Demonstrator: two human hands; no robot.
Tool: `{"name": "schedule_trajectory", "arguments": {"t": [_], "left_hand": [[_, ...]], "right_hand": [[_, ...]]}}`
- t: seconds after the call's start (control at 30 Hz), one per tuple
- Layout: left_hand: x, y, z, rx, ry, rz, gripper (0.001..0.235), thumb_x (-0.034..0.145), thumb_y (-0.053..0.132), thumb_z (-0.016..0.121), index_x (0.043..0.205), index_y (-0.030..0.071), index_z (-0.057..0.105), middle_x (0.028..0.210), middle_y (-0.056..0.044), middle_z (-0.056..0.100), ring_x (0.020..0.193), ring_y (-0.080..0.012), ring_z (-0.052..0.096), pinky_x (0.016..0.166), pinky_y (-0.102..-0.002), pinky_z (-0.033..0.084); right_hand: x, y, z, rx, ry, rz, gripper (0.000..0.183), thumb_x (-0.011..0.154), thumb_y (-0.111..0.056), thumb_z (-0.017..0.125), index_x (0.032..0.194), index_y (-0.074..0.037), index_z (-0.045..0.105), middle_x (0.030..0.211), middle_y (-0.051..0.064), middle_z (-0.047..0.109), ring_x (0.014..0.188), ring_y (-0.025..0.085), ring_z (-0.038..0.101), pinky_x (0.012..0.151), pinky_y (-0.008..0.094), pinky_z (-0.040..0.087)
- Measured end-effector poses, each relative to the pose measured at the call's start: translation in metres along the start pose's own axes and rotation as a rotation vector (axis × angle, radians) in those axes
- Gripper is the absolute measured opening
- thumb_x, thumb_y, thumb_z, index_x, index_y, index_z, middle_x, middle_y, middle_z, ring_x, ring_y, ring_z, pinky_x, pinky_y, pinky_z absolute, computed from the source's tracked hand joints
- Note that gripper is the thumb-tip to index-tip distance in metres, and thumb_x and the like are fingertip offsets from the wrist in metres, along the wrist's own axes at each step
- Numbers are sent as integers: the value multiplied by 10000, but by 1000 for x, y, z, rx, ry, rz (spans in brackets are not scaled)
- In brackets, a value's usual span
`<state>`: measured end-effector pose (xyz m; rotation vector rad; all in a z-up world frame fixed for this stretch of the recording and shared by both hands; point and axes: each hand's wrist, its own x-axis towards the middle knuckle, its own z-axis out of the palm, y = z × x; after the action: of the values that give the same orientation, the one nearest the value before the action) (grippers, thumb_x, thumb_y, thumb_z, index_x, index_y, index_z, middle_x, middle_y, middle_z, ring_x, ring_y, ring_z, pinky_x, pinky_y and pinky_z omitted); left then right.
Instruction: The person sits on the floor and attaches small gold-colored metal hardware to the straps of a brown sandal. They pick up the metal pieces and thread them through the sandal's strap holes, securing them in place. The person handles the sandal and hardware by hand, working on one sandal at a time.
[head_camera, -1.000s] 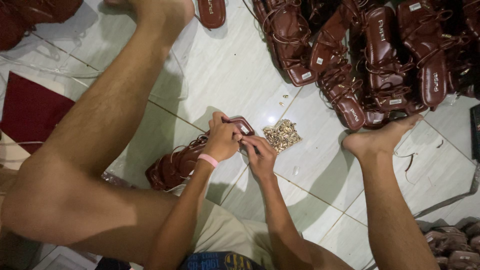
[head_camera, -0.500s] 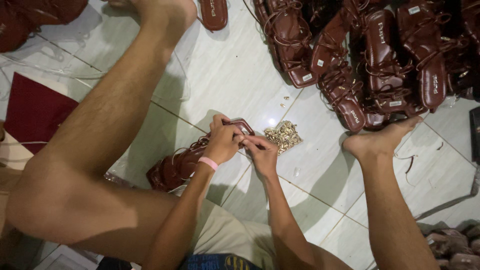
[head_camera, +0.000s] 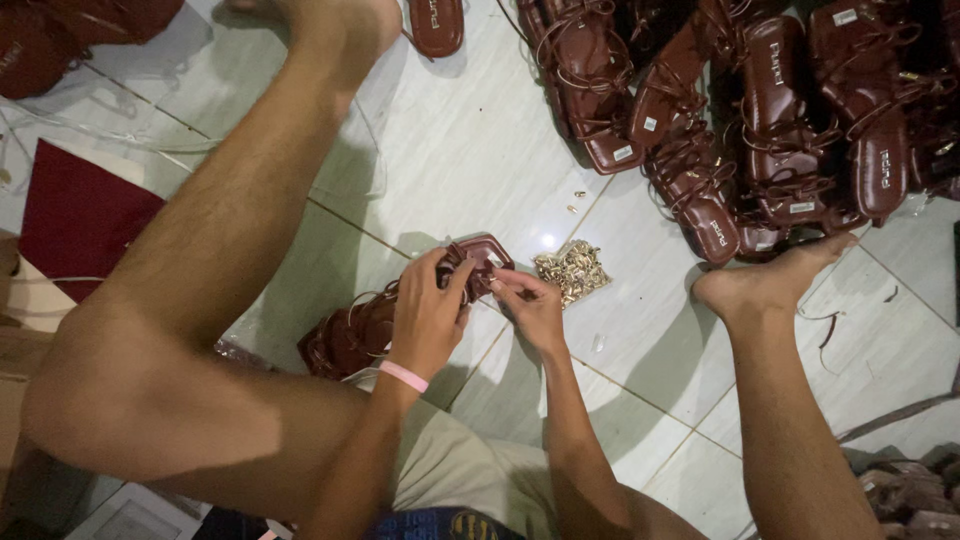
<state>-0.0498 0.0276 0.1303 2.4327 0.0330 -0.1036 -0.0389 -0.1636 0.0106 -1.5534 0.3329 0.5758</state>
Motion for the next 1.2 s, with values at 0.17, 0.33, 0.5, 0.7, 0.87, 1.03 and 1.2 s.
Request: {"name": "schedule_trajectory", "arguments": {"t": [0.17, 0.33, 0.5, 0.7, 0.87, 1.03, 1.2], "left_hand": [[-3, -6, 14, 43, 41, 44, 600, 797, 62, 745, 1378, 123, 611, 1366, -173, 533, 1283, -367, 519, 1091, -611, 348], [-1, -11, 21, 65, 89, 77, 459, 814, 56, 738, 1259, 146, 672, 1376, -119, 563, 1197, -305, 584, 1047, -587, 373], [4, -17, 23, 84, 47, 101, 422, 743, 36, 741, 1140, 180, 725, 1339, -62, 593, 1055, -288, 637, 951, -544, 414], [13, -12, 23, 67, 40, 54, 349, 806, 45, 758, 1117, 200, 731, 1269, -17, 632, 965, -306, 655, 836, -511, 459], [24, 0, 16, -12, 60, 0, 392, 744, 27, 766, 1108, 171, 739, 1247, -85, 638, 885, -353, 664, 730, -518, 513], [38, 26, 0, -178, 156, -61, 310, 825, 15, 737, 1121, 104, 719, 1118, -139, 693, 805, -369, 711, 675, -455, 580], [31, 63, -36, -405, 113, 10, 248, 870, 34, 693, 1118, 26, 685, 964, -172, 732, 744, -306, 750, 652, -384, 601]], "right_hand": [[-3, 11, -1, 58, 28, -1, 239, 906, -32, 769, 1138, 26, 764, 935, 94, 789, 802, 103, 717, 738, 240, 589], [2, 19, -4, 87, 12, -62, 211, 914, -29, 769, 1119, 22, 763, 949, 96, 783, 815, 108, 719, 757, 246, 588], [0, 22, -3, 174, 40, 1, 201, 911, -31, 761, 1110, -3, 761, 956, 89, 785, 819, 123, 719, 744, 255, 591], [-1, 17, 1, 477, 95, 83, 197, 964, -44, 717, 1155, 5, 731, 960, 92, 764, 789, 128, 663, 691, 257, 545], [4, 7, 2, 550, 169, 10, 199, 979, -32, 669, 1172, 4, 699, 1048, 104, 748, 920, 146, 701, 811, 271, 560], [3, -28, 5, 658, 221, -259, 150, 1047, -41, 636, 1194, -11, 644, 1116, 99, 693, 1013, 167, 677, 900, 305, 561], [-37, -81, 7, 718, 303, -184, 145, 1061, -140, 546, 1190, -77, 569, 1115, 109, 682, 974, 210, 698, 839, 372, 591]]}}
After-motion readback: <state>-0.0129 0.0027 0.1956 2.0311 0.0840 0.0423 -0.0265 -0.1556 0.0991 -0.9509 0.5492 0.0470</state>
